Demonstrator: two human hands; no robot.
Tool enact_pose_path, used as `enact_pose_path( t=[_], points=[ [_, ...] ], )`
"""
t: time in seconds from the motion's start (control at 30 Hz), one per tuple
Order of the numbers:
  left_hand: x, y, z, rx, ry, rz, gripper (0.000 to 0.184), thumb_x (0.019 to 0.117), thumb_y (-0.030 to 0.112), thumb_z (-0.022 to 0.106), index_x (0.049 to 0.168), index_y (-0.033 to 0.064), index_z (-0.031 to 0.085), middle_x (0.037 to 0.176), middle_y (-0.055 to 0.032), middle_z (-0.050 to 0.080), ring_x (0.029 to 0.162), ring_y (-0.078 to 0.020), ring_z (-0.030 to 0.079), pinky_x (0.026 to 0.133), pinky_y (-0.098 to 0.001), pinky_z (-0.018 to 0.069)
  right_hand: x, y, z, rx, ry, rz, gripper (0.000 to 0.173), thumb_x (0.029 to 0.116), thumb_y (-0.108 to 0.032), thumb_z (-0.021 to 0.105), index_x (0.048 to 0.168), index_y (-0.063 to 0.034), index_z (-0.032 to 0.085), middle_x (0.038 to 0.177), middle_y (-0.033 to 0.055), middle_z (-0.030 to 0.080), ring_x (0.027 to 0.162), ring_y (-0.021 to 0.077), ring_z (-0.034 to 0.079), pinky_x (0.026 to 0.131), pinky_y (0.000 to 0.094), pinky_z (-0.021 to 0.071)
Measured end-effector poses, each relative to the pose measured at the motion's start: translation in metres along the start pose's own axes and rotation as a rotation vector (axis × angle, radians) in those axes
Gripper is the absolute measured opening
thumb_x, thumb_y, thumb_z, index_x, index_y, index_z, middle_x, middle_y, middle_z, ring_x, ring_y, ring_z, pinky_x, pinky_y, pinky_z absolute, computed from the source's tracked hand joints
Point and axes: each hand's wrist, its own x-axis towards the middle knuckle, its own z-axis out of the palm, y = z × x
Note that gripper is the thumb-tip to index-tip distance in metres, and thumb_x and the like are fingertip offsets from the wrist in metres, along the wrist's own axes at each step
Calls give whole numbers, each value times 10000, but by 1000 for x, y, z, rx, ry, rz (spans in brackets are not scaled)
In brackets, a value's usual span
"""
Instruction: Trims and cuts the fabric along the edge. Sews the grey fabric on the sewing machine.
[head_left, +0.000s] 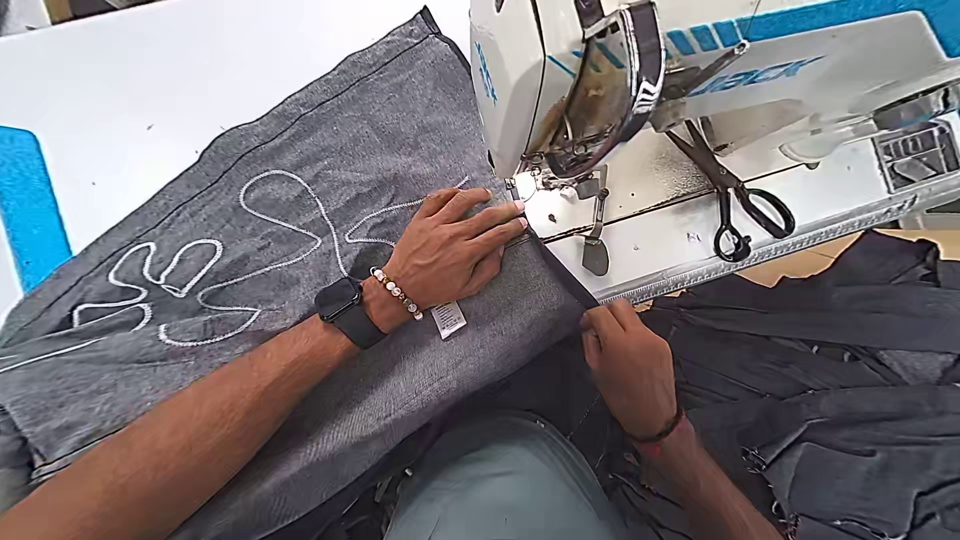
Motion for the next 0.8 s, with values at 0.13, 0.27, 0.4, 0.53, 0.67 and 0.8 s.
enact_pose_path(
  t=[0.13,0.27,0.4,0.53,0.67,0.8],
  points=[
    [1,10,-4,-41,-11,-79,407,1020,276,464,1360,242,685,1476,47,597,1408,-269,477,1141,-495,343,30,-26,-35,59,-105,23,175,928,-213,596,949,-140,753,831,52,664,692,230,666,532,422,532],
    [-2,13,1,-39,25,-95,389,1030,277,483,1358,240,690,1470,42,604,1410,-267,477,1144,-486,343,85,-39,0,252,174,70,255,1014,-283,615,1179,-129,734,953,30,729,884,213,677,761,419,557],
    [-1,9,0,7,28,-81,396,1024,294,479,1359,249,685,1459,54,612,1386,-255,498,1130,-475,351,87,-39,30,142,305,2,224,1004,-228,618,1118,-130,784,698,17,680,565,177,633,476,370,490],
    [-2,8,-1,-2,-3,-56,394,1019,298,486,1357,284,689,1474,37,598,1397,-281,481,1129,-495,346,69,-37,28,2,245,-81,358,996,-187,550,1297,-125,733,560,16,577,449,190,545,403,351,388],
    [-1,5,-1,9,4,-25,384,1011,296,495,1335,302,701,1471,32,600,1393,-282,480,1133,-492,332,73,-37,20,-1,161,-66,385,974,-186,529,1301,-154,731,513,9,524,414,201,509,384,362,348],
    [1,0,-2,30,10,-40,384,1017,303,491,1334,258,703,1477,-16,584,1390,-304,466,1146,-507,316,84,-38,14,-2,105,-47,401,1009,-214,505,1362,-186,694,507,8,509,420,213,512,388,372,358]
  ],
)
